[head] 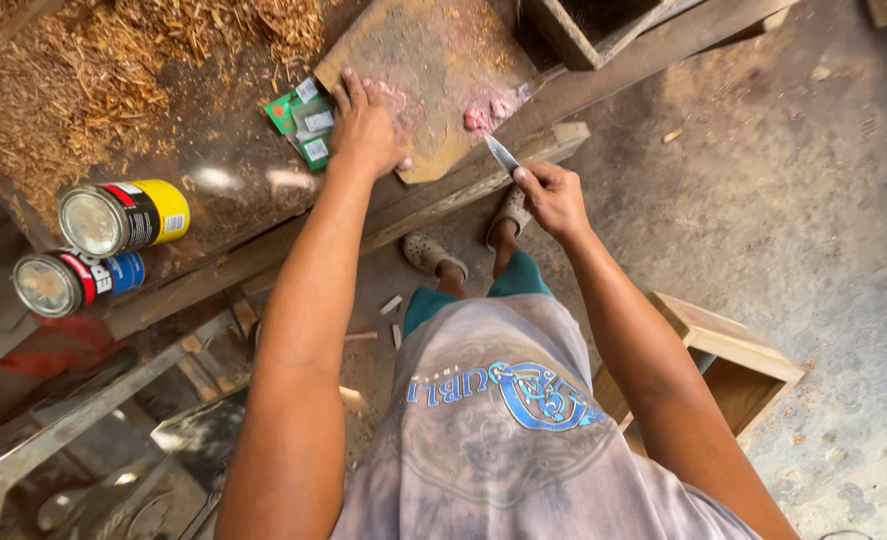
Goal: The person uses a putty knife to mix a pink paste on a wooden board, then adds small amounts of liquid from two different paint cans and continues mixing. The mixed paste is then applied into the compartments of a small wooden organizer.
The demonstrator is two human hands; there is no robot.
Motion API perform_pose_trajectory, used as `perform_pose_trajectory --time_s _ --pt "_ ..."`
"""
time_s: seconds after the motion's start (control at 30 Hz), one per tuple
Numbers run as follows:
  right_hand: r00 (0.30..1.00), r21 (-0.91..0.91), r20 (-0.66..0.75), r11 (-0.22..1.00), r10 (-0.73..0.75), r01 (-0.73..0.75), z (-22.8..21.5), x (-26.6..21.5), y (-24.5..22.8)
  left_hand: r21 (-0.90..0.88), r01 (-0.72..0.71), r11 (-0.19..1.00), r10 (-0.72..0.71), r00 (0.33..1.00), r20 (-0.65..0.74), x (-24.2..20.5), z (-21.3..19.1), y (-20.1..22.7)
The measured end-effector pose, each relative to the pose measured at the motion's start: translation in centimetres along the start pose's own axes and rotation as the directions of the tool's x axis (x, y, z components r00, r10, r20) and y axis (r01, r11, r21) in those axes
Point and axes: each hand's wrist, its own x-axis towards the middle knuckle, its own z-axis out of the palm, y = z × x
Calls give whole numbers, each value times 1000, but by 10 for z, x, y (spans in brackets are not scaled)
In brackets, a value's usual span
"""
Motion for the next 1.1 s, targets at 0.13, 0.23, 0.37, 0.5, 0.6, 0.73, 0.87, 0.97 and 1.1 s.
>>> perform_pose_trajectory --time_s 0.13,0.23,0.37,0.5,0.6,0.73,0.87,0.97,1.1 --pt "948 -81 -134 957 -289 280 16 33 10 25 8 1000 -8 1000 28 7 -11 0" --pt "981 -337 -152 939 -121 64 18 29 28 46 91 995 -96 988 119 -2 -12 8" --pt "998 -239 -56 971 -36 21 3 8 43 46 70 997 -74 993 94 -6 -17 14" --pt "995 -94 -34 990 98 -101 -17 -2 47 57 30 998 -33 998 55 -2 -21 15" --pt "998 37 21 997 60 -60 -15 -21 48 19 62 998 -64 995 80 -19 -9 13" --pt "956 7 12 956 -293 293 -6 22 25 76 130 989 -138 983 121 1 -26 23" --pt "999 146 -15 989 38 -36 9 29 21 68 37 997 -43 996 78 -7 -17 17" --pt "994 39 -4 993 112 -111 8 41 23 53 44 998 -47 996 69 -2 -17 15" --pt "990 -75 26 988 138 -136 -7 36 28 82 111 990 -123 980 159 1 -19 19"
